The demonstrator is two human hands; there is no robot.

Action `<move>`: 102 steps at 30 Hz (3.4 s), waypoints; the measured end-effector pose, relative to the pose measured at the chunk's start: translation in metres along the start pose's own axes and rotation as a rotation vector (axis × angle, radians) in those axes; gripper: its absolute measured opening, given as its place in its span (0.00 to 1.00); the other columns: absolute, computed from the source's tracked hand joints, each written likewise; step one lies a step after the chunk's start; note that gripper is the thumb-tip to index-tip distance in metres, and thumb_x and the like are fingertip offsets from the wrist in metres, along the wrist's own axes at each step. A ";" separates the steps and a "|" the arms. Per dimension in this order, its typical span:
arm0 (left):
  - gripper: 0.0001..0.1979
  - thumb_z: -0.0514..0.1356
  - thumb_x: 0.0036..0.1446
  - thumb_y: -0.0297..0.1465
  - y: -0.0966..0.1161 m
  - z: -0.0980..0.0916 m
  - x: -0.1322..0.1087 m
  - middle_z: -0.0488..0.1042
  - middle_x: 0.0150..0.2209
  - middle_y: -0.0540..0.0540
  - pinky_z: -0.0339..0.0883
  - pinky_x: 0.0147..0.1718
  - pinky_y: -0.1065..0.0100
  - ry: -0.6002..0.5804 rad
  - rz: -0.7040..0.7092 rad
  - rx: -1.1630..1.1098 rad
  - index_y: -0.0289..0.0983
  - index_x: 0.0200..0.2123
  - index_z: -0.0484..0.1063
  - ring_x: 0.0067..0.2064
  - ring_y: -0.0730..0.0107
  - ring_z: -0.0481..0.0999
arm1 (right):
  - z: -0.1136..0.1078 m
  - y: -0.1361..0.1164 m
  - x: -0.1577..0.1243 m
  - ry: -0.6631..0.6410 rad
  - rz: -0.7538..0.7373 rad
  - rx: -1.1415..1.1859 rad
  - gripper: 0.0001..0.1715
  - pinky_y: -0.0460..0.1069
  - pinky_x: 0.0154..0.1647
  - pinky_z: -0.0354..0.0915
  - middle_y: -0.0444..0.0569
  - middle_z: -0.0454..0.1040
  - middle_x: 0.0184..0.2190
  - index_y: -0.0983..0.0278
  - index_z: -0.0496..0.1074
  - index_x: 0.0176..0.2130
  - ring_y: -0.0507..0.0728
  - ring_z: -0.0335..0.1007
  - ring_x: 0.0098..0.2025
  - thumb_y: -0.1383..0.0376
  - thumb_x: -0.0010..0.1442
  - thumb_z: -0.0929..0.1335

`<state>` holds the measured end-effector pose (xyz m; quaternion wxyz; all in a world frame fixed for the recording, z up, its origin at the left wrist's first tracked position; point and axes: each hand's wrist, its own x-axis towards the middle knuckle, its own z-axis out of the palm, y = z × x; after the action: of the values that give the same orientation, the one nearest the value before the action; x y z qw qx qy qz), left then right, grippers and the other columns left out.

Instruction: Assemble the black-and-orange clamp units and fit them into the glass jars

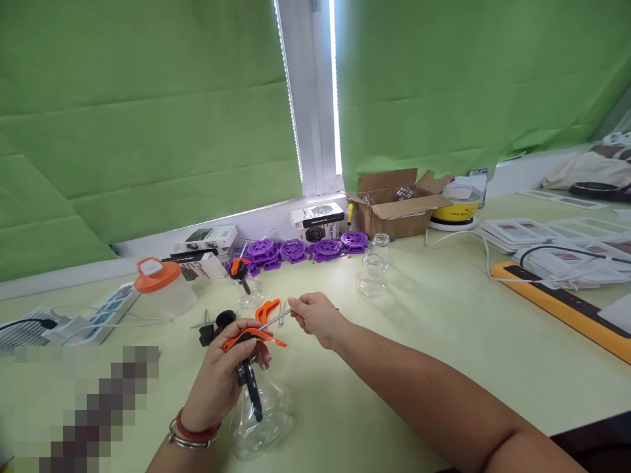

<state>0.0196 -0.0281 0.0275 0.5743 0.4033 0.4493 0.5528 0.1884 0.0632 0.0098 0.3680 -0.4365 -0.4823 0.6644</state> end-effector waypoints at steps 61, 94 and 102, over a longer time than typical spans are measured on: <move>0.13 0.58 0.55 0.41 -0.011 0.002 0.006 0.72 0.30 0.50 0.65 0.29 0.73 0.216 0.206 0.328 0.38 0.37 0.69 0.29 0.74 0.70 | -0.009 0.024 -0.057 -0.363 0.185 0.184 0.27 0.46 0.23 0.62 0.44 0.67 0.31 0.60 0.59 0.43 0.52 0.68 0.27 0.48 0.52 0.68; 0.19 0.54 0.55 0.48 -0.009 0.010 0.003 0.61 0.19 0.54 0.56 0.17 0.74 0.253 0.044 0.430 0.39 0.24 0.63 0.20 0.76 0.60 | -0.041 -0.002 -0.072 -0.314 -0.734 -0.752 0.30 0.64 0.63 0.48 0.53 0.65 0.55 0.57 0.66 0.53 0.64 0.55 0.60 0.60 0.51 0.72; 0.18 0.58 0.51 0.47 -0.001 -0.002 0.009 0.63 0.20 0.54 0.54 0.13 0.76 0.390 -0.043 0.106 0.37 0.24 0.65 0.17 0.79 0.59 | -0.092 0.017 -0.061 0.223 -0.971 -0.902 0.18 0.66 0.60 0.54 0.52 0.68 0.50 0.57 0.70 0.41 0.65 0.58 0.59 0.60 0.49 0.73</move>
<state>0.0181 -0.0193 0.0252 0.4660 0.3084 0.5891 0.5837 0.2942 0.0327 -0.0072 0.4540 -0.3471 -0.8135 0.1080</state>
